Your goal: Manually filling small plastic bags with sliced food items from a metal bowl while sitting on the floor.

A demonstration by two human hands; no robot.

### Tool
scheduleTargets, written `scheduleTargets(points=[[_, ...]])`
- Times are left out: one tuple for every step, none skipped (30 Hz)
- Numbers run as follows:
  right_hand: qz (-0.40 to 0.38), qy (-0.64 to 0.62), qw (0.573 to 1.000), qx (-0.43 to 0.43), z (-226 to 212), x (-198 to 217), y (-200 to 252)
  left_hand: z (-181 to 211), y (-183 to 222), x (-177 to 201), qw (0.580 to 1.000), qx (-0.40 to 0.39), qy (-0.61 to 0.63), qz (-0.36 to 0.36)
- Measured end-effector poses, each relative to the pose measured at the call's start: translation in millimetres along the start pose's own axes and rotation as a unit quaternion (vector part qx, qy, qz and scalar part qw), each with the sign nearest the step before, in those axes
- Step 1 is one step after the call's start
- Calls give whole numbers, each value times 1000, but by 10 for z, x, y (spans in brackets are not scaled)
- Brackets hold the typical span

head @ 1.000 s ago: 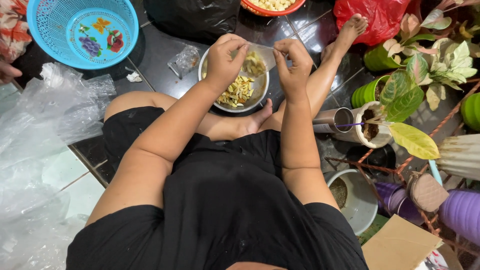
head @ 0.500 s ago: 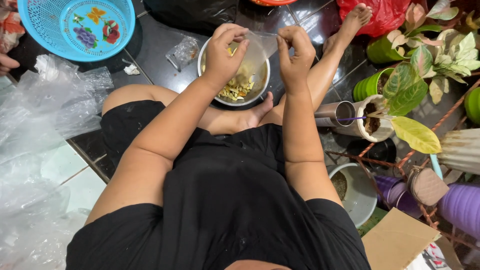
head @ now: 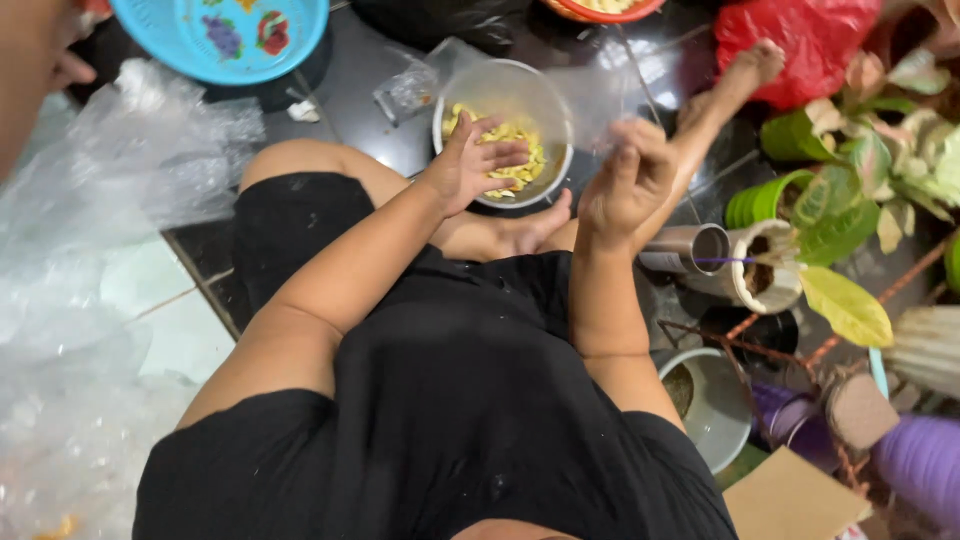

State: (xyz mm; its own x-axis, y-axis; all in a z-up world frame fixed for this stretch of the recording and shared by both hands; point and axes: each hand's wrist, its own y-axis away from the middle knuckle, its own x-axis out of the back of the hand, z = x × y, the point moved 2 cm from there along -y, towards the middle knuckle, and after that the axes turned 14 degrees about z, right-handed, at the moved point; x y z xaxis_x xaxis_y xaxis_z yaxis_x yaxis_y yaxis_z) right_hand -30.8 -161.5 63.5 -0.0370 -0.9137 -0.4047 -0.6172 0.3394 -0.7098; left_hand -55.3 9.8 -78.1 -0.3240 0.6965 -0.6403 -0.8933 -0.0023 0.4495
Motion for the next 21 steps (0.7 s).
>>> scheduleTargets(points=[[-16,104,994,1,-219,-259,32,68,4,-1,996,20,79,-23],[-33,207,978,4,-447,-509,66,141,11,1,986,39,157,-47],[-42,198,979,0,-276,-313,260,185,2,85,985,29,164,-40],[-73,103,990,-64,-85,-126,454,239,-10,187,975,0,221,3],[-104,8,986,-128,107,60,646,290,-21,287,959,-28,277,44],[-112,0,985,-132,111,77,725,333,-49,465,957,-37,283,49],[-172,12,972,-160,127,76,823,384,-69,659,941,-64,327,61],[-232,23,954,-187,145,79,920,434,-84,855,922,-92,369,73],[-240,14,952,-191,205,110,990,562,27,1063,919,-102,373,79],[-260,40,940,-218,281,143,1067,702,155,1289,898,-176,387,108],[-280,67,926,-244,347,189,1146,816,305,1510,872,-248,399,137],[-289,59,923,-248,488,277,1265,965,475,1744,866,-257,403,144],[-279,93,919,-262,646,372,1373,1103,664,2009,833,-297,402,238],[-268,127,915,-274,805,463,1481,1231,870,2268,790,-332,398,329],[-277,120,912,-276,911,549,1598,1286,972,2572,782,-339,402,334],[-271,157,901,-301,1032,647,1712,1316,1100,2893,721,-351,449,394],[-263,194,888,-324,1155,742,1823,1347,1230,3203,654,-359,492,449],[-272,188,886,-325,1226,793,1881,1427,1429,3233,646,-365,495,452],[-290,245,866,-325,1297,867,1943,1483,1620,3257,636,-342,491,487],[-308,301,843,-323,1372,942,2001,1536,1810,3277,624,-319,487,522],[-314,297,842,-323,1347,921,1998,1540,1839,3398,618,-323,490,524]])
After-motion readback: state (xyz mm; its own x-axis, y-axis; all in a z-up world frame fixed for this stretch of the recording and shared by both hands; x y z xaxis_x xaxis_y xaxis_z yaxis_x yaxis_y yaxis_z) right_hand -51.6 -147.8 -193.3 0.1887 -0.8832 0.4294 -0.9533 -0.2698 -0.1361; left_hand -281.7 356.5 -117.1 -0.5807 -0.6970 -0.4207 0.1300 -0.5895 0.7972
